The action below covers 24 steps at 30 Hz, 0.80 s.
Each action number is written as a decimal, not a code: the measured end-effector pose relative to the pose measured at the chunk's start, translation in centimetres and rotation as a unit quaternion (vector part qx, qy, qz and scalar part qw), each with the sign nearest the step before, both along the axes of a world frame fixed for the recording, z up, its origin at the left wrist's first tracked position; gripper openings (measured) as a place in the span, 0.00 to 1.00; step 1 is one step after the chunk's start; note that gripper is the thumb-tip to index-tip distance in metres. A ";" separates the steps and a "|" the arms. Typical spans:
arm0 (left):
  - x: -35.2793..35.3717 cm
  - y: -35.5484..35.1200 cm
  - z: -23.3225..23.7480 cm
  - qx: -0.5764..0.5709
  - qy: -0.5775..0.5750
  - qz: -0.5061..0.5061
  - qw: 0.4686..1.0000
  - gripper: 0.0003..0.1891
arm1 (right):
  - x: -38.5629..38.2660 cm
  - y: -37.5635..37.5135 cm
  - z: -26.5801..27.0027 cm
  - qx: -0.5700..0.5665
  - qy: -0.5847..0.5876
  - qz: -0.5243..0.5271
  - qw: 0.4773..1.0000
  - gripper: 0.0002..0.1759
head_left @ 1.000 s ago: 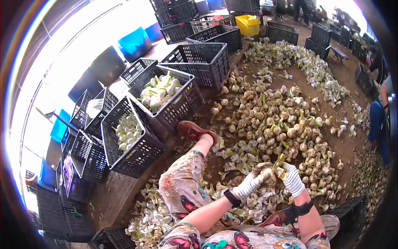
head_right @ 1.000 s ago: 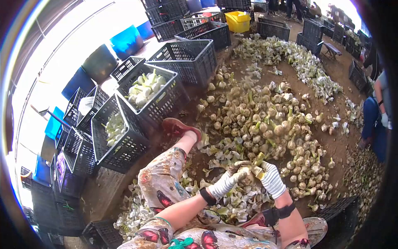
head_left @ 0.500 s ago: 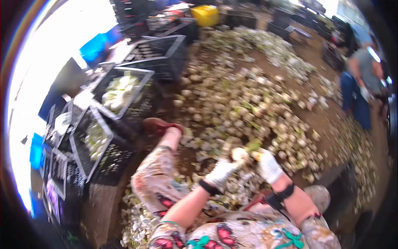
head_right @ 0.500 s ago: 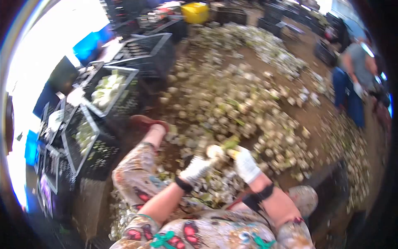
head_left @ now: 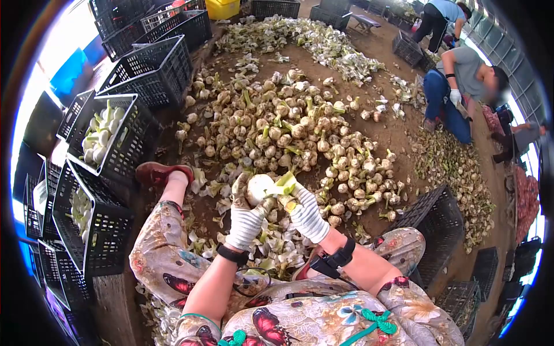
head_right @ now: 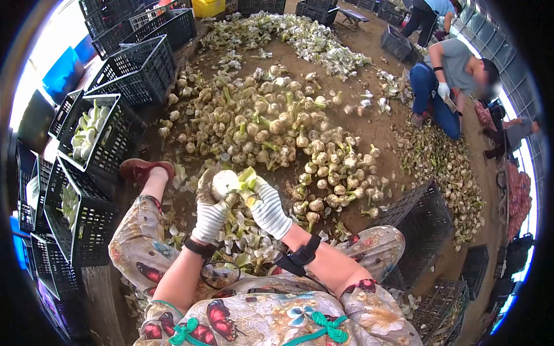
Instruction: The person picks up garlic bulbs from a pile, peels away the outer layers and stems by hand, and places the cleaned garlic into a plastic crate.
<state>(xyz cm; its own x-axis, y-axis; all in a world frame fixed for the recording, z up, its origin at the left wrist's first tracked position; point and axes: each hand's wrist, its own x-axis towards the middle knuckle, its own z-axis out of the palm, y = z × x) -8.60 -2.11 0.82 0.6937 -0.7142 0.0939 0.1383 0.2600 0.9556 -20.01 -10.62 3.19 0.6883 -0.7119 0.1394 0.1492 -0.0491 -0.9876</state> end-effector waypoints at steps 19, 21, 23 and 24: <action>2.0 1.8 2.1 0.035 0.309 -0.135 0.941 0.22 | -1.7 -2.9 2.4 0.214 0.038 0.066 0.974 0.12; 2.0 1.5 1.8 0.006 0.339 -0.132 0.931 0.21 | -1.5 -1.2 2.8 0.158 0.071 0.055 0.983 0.13; 2.2 1.4 0.7 0.014 0.339 -0.133 0.931 0.26 | -1.0 0.6 2.8 0.175 0.003 0.101 0.979 0.13; 1.9 1.4 1.1 0.018 0.321 -0.080 0.944 0.24 | -0.8 0.5 2.5 -0.061 0.054 0.095 0.992 0.11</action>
<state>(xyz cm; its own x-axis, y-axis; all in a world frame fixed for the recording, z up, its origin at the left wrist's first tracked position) -6.75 -0.68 1.95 0.4821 -0.8099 -0.3342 0.7261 0.1558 0.6697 -20.79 -10.13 5.73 0.8240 -0.5504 0.1343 0.0602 -0.1506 -0.9868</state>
